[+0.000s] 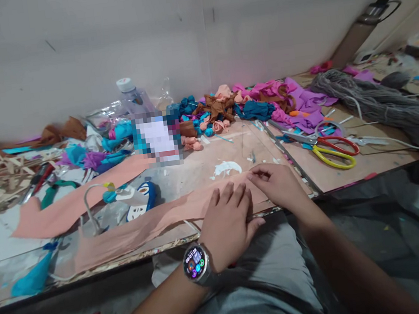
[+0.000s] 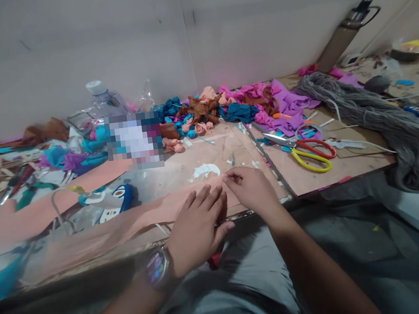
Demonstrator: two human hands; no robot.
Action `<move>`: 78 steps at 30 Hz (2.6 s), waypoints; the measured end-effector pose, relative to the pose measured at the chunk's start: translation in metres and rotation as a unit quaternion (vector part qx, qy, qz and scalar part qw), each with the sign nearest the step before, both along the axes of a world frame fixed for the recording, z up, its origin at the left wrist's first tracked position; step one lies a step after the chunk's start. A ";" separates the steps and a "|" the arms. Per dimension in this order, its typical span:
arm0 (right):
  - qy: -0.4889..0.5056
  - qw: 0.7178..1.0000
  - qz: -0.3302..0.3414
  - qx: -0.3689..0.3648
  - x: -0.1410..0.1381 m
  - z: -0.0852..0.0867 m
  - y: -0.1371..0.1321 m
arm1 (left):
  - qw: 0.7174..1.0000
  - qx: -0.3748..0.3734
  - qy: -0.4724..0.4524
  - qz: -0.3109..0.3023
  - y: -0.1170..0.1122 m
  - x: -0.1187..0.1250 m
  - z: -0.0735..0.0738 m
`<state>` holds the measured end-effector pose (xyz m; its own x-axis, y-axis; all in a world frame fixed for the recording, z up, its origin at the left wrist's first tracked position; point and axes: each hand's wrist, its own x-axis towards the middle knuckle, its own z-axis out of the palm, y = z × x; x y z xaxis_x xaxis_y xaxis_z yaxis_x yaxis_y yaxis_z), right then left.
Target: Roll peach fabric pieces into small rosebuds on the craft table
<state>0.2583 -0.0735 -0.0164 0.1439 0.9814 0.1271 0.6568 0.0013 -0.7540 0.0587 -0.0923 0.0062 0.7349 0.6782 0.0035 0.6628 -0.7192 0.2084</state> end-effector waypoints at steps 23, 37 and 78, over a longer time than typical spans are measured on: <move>-0.107 0.992 0.016 0.072 0.001 -0.002 0.004 | 1.000 0.023 -0.020 -0.006 0.005 0.015 0.012; -0.111 0.989 0.062 0.076 0.000 -0.001 -0.003 | 0.999 0.010 -0.043 -0.007 0.013 0.011 0.008; -0.136 0.982 0.122 0.051 0.002 0.007 -0.005 | 0.999 -0.005 -0.028 -0.043 0.033 -0.002 0.012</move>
